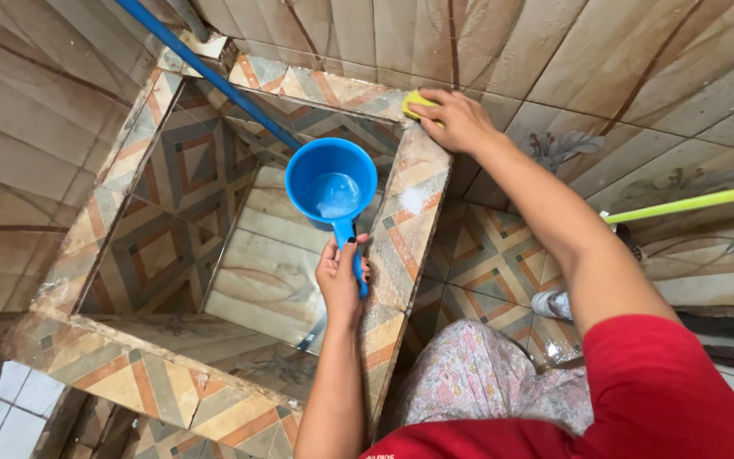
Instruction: The person scrubs a tiled surface with a yellow sponge, applying liquid from a white bottle and rinsing with water from a blue scoop. They repeatedly wipe the tiles and grout lines, occasionally refilling the scoop and reapplying the cleaning liquid.
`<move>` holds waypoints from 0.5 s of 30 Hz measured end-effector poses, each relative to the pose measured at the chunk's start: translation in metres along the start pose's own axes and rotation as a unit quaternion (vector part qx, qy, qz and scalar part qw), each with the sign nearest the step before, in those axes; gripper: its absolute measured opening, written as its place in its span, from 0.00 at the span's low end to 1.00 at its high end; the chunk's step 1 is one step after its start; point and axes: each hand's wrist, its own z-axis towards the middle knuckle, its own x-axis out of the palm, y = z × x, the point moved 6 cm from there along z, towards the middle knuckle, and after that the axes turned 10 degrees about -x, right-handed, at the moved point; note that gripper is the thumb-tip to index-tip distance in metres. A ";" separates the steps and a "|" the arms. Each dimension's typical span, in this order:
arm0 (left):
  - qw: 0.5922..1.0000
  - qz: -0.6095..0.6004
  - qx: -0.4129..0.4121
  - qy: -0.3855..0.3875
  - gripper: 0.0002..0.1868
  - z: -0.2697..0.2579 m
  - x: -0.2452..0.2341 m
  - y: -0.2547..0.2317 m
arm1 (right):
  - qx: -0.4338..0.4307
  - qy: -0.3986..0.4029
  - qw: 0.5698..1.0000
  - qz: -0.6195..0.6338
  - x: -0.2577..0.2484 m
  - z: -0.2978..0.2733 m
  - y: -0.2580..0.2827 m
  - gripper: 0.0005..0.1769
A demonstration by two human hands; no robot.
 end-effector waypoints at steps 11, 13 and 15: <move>1.000 -0.004 0.012 -0.004 0.13 0.000 0.000 -0.001 | 0.047 -0.019 0.999 -0.020 -0.005 -0.029 0.011 0.19; 1.000 -0.004 0.023 -0.007 0.13 0.000 0.004 -0.002 | 0.074 -0.012 0.997 -0.029 0.000 -0.012 0.012 0.20; 0.999 0.002 0.030 -0.013 0.13 -0.005 0.002 -0.005 | 0.088 0.010 0.995 -0.036 0.009 -0.010 0.026 0.19</move>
